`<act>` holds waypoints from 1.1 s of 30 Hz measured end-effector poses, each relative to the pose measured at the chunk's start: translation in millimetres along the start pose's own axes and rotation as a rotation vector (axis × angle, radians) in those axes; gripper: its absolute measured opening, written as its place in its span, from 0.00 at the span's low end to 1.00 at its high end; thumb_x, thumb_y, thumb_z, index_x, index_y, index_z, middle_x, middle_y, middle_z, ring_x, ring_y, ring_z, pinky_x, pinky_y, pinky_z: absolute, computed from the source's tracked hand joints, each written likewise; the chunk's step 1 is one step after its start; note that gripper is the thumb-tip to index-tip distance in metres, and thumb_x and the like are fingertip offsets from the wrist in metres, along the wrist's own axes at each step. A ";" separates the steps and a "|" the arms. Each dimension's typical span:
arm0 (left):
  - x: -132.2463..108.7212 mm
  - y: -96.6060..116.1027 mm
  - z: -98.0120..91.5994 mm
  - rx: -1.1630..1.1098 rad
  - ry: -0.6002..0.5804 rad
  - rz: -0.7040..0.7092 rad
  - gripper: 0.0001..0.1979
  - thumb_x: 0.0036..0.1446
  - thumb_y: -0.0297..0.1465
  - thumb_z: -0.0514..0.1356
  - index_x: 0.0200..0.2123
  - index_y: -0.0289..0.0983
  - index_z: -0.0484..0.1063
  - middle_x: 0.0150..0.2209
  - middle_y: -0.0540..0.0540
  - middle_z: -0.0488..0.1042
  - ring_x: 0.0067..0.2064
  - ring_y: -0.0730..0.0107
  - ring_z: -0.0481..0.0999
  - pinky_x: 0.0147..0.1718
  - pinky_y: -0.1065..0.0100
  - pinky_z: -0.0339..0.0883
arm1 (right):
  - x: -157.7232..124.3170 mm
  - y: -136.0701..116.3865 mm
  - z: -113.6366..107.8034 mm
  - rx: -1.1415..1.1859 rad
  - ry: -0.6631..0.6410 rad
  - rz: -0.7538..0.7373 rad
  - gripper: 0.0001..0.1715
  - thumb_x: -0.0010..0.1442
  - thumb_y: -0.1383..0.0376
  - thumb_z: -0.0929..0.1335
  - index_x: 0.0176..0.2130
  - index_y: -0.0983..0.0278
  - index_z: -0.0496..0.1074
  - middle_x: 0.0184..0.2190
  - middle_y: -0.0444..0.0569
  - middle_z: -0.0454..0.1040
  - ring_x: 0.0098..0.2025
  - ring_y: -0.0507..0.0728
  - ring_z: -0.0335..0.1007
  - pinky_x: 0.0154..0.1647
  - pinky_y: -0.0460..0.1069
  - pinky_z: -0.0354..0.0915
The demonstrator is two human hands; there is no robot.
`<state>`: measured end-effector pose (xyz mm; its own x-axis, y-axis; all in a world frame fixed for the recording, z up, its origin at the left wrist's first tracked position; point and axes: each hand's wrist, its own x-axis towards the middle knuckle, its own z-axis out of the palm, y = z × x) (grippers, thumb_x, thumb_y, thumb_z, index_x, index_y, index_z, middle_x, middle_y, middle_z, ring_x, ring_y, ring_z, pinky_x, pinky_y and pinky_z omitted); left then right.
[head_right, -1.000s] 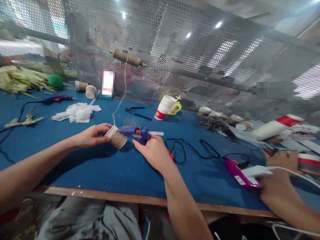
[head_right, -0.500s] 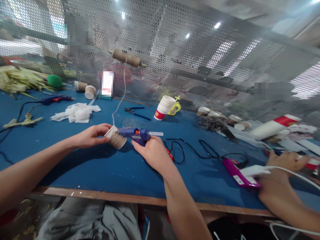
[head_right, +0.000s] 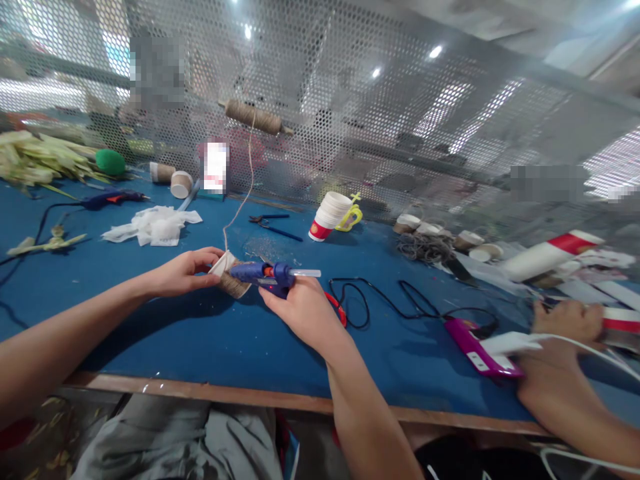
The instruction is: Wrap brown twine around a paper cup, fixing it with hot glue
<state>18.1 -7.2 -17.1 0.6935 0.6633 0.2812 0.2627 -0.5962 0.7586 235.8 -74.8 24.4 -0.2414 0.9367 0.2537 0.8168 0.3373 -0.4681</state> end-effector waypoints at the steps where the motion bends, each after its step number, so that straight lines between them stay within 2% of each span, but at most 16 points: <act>1: -0.1 0.3 -0.2 0.001 -0.005 0.002 0.08 0.51 0.29 0.53 0.34 0.32 0.68 0.44 0.42 0.65 0.44 0.66 0.67 0.43 0.66 0.61 | 0.9 1.1 -0.8 -0.006 0.006 -0.002 0.10 0.50 0.61 0.64 0.25 0.65 0.69 0.23 0.45 0.72 0.26 0.53 0.67 0.30 0.47 0.62; 12: -0.5 2.4 -1.5 0.030 -0.033 0.030 0.08 0.50 0.27 0.53 0.34 0.31 0.68 0.44 0.41 0.64 0.43 0.67 0.67 0.42 0.68 0.62 | 8.3 3.8 -3.4 0.038 0.067 0.144 0.14 0.48 0.57 0.64 0.22 0.66 0.67 0.19 0.45 0.69 0.23 0.53 0.63 0.25 0.47 0.60; 18: -1.0 3.1 -1.4 0.028 -0.034 0.043 0.07 0.50 0.26 0.53 0.34 0.32 0.68 0.44 0.41 0.64 0.44 0.67 0.67 0.44 0.68 0.62 | 10.3 5.4 -2.7 0.053 0.065 0.154 0.14 0.48 0.58 0.64 0.26 0.67 0.68 0.22 0.46 0.70 0.24 0.53 0.64 0.28 0.48 0.61; 26: -0.4 6.3 -1.5 0.040 -0.025 0.050 0.07 0.50 0.26 0.53 0.33 0.33 0.68 0.44 0.42 0.65 0.45 0.66 0.67 0.44 0.67 0.62 | 7.6 3.6 -4.5 0.041 0.034 0.166 0.15 0.49 0.57 0.63 0.21 0.66 0.65 0.17 0.44 0.66 0.20 0.52 0.60 0.23 0.47 0.59; 33: -0.4 5.7 -1.4 0.050 -0.027 0.060 0.08 0.50 0.26 0.53 0.34 0.33 0.68 0.44 0.42 0.65 0.46 0.66 0.66 0.46 0.67 0.60 | 4.7 3.6 -6.1 0.085 0.018 0.128 0.14 0.50 0.57 0.63 0.23 0.65 0.66 0.19 0.44 0.68 0.23 0.52 0.62 0.25 0.47 0.60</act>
<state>18.4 -10.2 -12.1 0.7268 0.6137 0.3083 0.2532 -0.6567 0.7104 240.8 -69.7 29.0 -0.1280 0.9710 0.2019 0.7929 0.2225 -0.5673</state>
